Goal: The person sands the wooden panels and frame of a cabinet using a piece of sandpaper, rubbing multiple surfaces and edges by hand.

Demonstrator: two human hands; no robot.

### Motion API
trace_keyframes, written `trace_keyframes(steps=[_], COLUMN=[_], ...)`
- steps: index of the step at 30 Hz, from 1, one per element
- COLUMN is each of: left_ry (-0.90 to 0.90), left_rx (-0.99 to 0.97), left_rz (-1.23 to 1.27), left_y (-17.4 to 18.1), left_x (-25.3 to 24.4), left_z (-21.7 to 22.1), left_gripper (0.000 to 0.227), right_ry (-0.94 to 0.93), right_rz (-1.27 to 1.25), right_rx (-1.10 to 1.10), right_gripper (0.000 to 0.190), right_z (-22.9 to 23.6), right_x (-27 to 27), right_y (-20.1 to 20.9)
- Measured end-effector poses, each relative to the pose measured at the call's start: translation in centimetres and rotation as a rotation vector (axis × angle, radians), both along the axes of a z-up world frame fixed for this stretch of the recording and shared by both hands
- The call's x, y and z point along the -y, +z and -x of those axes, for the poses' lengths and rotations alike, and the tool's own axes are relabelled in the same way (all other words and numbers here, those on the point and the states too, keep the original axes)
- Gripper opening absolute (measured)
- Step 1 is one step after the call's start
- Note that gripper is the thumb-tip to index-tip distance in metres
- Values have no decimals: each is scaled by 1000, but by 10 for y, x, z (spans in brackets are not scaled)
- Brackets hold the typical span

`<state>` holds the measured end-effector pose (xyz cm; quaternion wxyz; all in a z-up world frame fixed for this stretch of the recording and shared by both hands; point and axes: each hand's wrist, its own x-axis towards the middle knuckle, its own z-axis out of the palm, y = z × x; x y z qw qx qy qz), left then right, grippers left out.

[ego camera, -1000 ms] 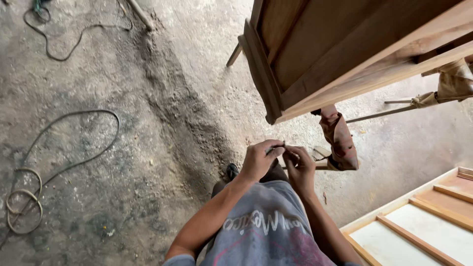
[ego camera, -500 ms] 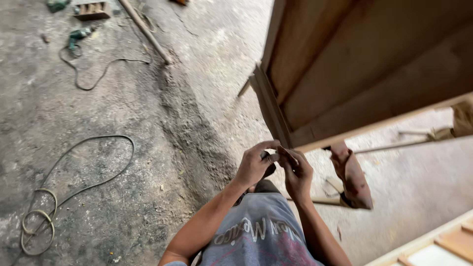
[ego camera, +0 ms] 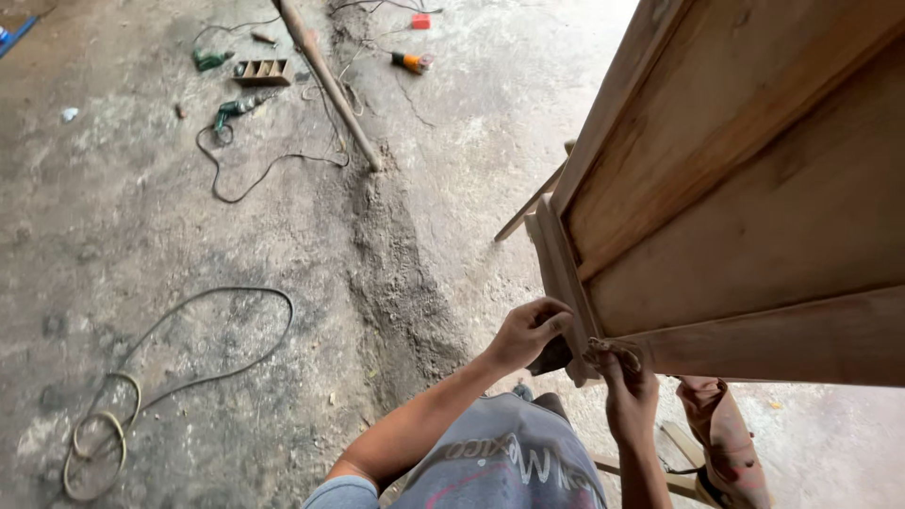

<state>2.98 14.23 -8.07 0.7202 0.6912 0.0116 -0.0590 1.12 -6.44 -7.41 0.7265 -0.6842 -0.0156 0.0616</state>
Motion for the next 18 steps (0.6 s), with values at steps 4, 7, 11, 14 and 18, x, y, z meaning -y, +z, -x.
trace_keyframes(steps=[4,7,11,14,18], left_ry=[87,134,137,43,-374], left_rx=[-30,101,171,121,-257], left_rz=[117,174,147,351,487], left_y=[-12,-5,19,25,6], left_x=[-10,-8,1,0,-4], left_z=[-27,-40,-34,-27,6], left_gripper=[28,27,26,31,43], right_ry=[88,170,158,47,97], right_rz=[-202,-384,-33,57,-30], right_rx=[-144,-213,-106,-82,-94], right_gripper=[19,18,26,13,12], right_z=[4,-2,-4,-9,-4], right_x=[-6,-25,-28,-25,-8], right_y=[-9,-11,9,36,51])
